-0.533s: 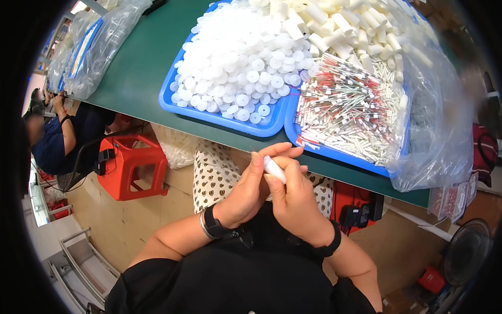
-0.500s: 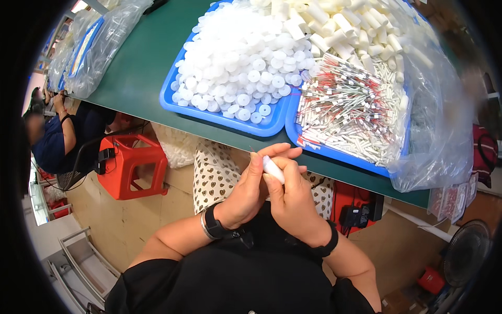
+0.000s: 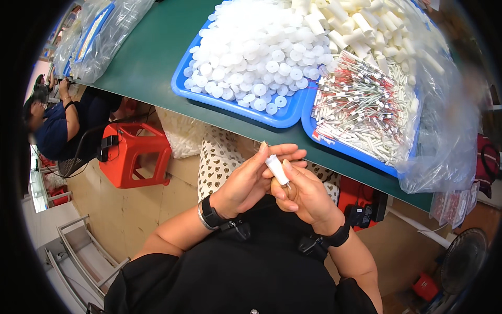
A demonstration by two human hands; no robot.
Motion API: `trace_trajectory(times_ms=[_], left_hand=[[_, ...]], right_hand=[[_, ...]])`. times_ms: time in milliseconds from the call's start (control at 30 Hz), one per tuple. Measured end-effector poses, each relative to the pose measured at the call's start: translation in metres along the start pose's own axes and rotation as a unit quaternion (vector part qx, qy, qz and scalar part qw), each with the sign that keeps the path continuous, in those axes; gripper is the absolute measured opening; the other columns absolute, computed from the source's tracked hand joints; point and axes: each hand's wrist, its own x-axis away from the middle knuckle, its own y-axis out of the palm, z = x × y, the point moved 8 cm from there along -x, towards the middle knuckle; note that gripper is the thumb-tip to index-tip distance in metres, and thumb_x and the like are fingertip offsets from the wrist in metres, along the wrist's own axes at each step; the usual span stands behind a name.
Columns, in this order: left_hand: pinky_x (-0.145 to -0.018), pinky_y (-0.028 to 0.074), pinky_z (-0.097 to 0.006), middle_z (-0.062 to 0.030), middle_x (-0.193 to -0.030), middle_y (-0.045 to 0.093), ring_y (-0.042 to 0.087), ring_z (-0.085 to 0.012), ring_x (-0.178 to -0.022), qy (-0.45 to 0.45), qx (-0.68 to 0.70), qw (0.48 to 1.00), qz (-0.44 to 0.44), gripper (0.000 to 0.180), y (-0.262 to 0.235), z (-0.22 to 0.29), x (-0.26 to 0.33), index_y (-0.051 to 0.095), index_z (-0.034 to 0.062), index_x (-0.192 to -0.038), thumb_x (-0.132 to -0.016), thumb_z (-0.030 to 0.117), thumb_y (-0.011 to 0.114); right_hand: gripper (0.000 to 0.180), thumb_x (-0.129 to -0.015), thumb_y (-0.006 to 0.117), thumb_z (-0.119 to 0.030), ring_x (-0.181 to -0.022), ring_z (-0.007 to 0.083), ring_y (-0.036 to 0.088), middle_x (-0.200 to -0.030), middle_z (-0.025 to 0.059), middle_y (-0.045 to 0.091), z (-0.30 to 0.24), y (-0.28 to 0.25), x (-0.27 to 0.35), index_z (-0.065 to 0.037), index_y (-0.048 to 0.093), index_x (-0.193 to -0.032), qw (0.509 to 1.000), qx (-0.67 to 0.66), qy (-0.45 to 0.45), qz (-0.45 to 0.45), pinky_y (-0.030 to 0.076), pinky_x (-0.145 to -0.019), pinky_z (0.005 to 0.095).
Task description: The person sits at a green workbench and repeatedly picks up small white plastic caps and thin metal rods. They insert the metal rods into the plastic caps one by one, performing a repetitive manual assembly task.
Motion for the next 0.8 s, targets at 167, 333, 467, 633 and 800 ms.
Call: trace_trajectory(times_ms=[167,333,467,633,800], left_hand=[[-0.101,0.047,-0.036,-0.0142,-0.138,0.050,0.054,-0.0249,-0.122,0.046,-0.091,0.993,0.060,0.068,-0.013,-0.015,0.005,0.043,0.0012,-0.137,-0.103,0.052,0.014],[-0.097,0.048,-0.035,-0.0132,-0.134,0.052,0.056,-0.0225,-0.117,0.031,-0.053,0.994,0.093,0.064,-0.019,-0.014,0.009,0.035,0.0032,-0.142,-0.104,0.051,0.016],[-0.097,0.046,-0.035,-0.0126,-0.131,0.055,0.056,-0.0209,-0.115,0.019,0.000,0.995,0.100,0.060,-0.021,-0.007,0.013,0.036,0.0035,-0.142,-0.106,0.047,0.018],[-0.101,0.043,-0.035,-0.0117,-0.131,0.055,0.054,-0.0196,-0.118,0.006,-0.029,0.990,0.137,0.054,-0.033,-0.028,0.016,0.047,0.0038,-0.131,-0.106,0.045,0.022],[-0.107,0.037,-0.038,-0.0112,-0.131,0.056,0.053,-0.0220,-0.120,-0.085,0.079,0.978,0.176,0.051,-0.049,-0.065,0.023,0.051,0.0055,-0.123,-0.106,0.044,0.022]], right_hand=[[0.034,-0.106,0.036,-0.030,-0.047,0.0029,0.031,-0.070,-0.0010,0.045,-0.001,0.002,-0.005,-0.001,0.051,-0.111,0.978,0.186,-0.069,0.065,0.028,-0.042,0.0192],[0.031,-0.106,0.036,-0.027,-0.052,0.0022,0.036,-0.071,-0.0021,0.046,-0.005,-0.003,-0.007,0.000,0.051,-0.113,0.891,0.401,-0.184,0.109,0.030,-0.047,0.0179],[0.023,-0.104,0.043,-0.021,-0.057,0.0097,0.049,-0.070,0.0025,0.054,-0.014,0.002,-0.006,-0.001,0.054,-0.109,0.884,0.418,-0.166,0.125,0.040,-0.053,0.0254],[0.019,-0.094,0.060,-0.017,-0.058,0.0290,0.065,-0.072,0.0130,0.064,-0.011,0.008,-0.001,-0.003,0.055,-0.106,0.676,0.667,-0.278,0.147,0.048,-0.050,0.0395],[0.024,-0.089,0.062,-0.016,-0.067,0.0323,0.066,-0.077,0.0151,0.066,0.006,0.007,-0.010,-0.003,0.055,-0.108,0.556,0.797,-0.201,0.125,0.050,-0.057,0.0412]])
